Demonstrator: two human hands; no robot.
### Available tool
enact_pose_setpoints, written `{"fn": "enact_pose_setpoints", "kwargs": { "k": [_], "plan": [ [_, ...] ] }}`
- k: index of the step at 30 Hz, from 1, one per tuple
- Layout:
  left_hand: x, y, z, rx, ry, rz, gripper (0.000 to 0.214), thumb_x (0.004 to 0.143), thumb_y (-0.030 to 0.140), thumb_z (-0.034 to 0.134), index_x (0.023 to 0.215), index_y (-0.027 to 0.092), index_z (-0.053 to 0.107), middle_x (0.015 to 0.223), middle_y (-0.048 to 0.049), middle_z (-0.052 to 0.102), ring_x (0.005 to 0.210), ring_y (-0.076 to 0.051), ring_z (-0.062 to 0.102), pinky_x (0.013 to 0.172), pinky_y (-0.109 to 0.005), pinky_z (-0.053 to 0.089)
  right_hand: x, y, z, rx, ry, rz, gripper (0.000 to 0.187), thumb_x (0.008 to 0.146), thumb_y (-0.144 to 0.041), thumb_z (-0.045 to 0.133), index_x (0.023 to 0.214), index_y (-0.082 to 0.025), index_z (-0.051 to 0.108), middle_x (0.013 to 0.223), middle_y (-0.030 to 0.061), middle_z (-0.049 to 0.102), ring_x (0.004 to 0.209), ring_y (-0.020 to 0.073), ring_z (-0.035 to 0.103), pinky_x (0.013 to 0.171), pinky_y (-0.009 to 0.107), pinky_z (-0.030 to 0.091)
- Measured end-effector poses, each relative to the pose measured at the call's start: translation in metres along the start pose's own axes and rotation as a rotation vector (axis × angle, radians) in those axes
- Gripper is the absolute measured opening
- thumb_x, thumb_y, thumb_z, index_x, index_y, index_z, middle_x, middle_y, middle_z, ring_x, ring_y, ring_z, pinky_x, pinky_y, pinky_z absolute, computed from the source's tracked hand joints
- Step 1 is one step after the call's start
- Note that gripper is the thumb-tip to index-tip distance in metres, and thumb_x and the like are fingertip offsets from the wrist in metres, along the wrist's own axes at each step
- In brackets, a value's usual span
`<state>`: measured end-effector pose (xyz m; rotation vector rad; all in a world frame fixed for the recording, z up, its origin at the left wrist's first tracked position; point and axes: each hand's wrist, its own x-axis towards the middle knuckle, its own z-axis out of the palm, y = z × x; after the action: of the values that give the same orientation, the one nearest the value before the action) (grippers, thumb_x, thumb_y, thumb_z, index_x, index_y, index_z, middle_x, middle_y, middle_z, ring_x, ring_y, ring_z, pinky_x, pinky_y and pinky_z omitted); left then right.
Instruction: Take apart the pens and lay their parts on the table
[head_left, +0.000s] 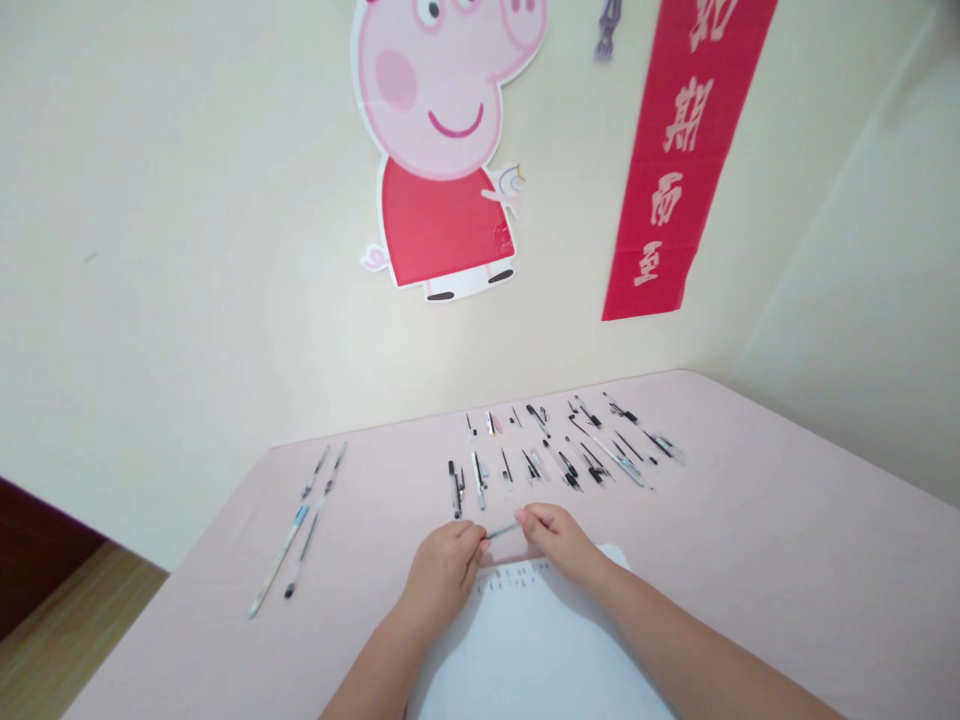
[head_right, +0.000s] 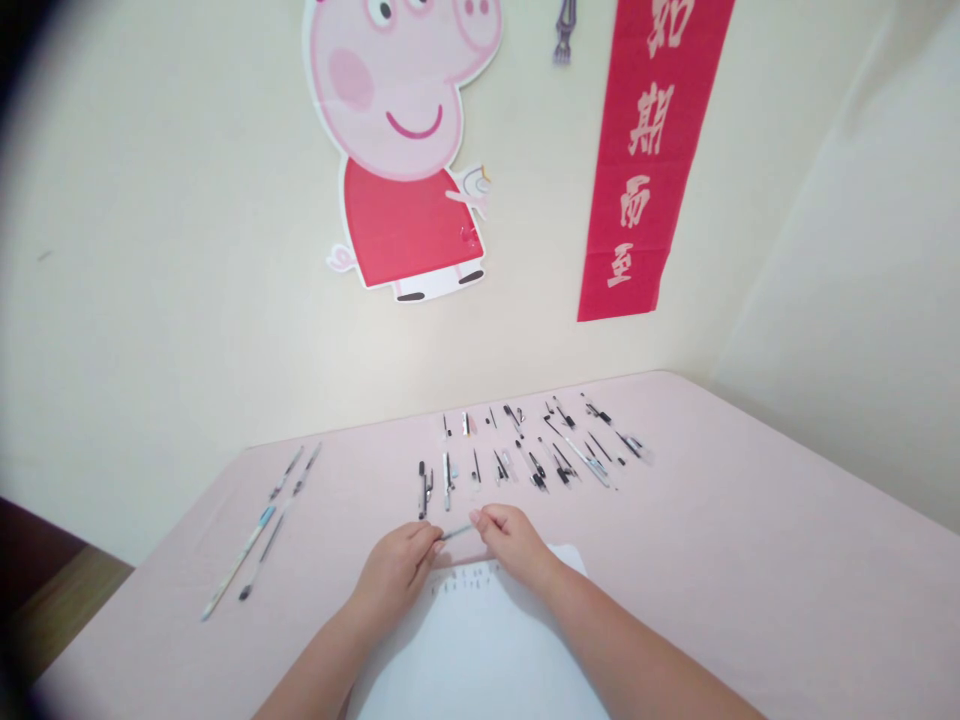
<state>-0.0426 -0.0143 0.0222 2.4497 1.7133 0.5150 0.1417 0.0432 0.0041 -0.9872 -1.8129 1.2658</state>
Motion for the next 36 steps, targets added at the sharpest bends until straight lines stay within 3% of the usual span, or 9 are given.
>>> {"fn": "enact_pose_setpoints", "kwargs": {
  "k": [6,19,28,36],
  "plan": [
    [0.000,-0.001,0.001,0.007,-0.025,-0.019,0.028,0.089,0.024,0.031,0.088,0.019,0.059,0.082,-0.0055,0.062,0.077,-0.018,0.057,0.069,-0.028,0.041,0.000,-0.001,-0.001,-0.039,-0.007,0.001,0.051,0.077,-0.065,0.037,0.052,-0.020,0.029,0.051,-0.0051,0.026,0.051,0.0102,0.029,0.049,0.024,0.024],
    [0.002,-0.004,-0.002,-0.215,-0.084,-0.049,0.035,0.090,0.031,0.026,0.079,0.018,0.057,0.074,-0.0035,0.061,0.072,-0.016,0.055,0.065,-0.025,0.039,0.000,0.001,-0.003,-0.103,-0.050,-0.032,0.046,0.081,-0.056,0.038,0.054,-0.020,0.028,0.054,-0.0059,0.024,0.052,0.0100,0.027,0.050,0.023,0.022],
    [0.001,-0.012,-0.005,-0.118,-0.075,-0.042,0.033,0.090,0.032,0.029,0.083,0.019,0.059,0.077,-0.0038,0.060,0.074,-0.017,0.055,0.067,-0.027,0.040,-0.001,0.001,-0.003,0.041,-0.091,-0.057,0.038,0.079,-0.056,0.045,0.070,-0.020,0.041,0.060,-0.0049,0.035,0.058,0.0114,0.034,0.054,0.023,0.029],
    [0.001,-0.009,-0.003,-0.012,-0.037,-0.010,0.028,0.089,0.029,0.033,0.090,0.020,0.060,0.082,-0.0051,0.061,0.077,-0.017,0.055,0.069,-0.027,0.041,0.002,0.012,-0.003,0.014,-0.059,0.056,0.052,0.080,-0.065,0.033,0.055,-0.020,0.039,0.048,-0.0047,0.035,0.048,0.0107,0.034,0.049,0.024,0.027]
  ]
}}
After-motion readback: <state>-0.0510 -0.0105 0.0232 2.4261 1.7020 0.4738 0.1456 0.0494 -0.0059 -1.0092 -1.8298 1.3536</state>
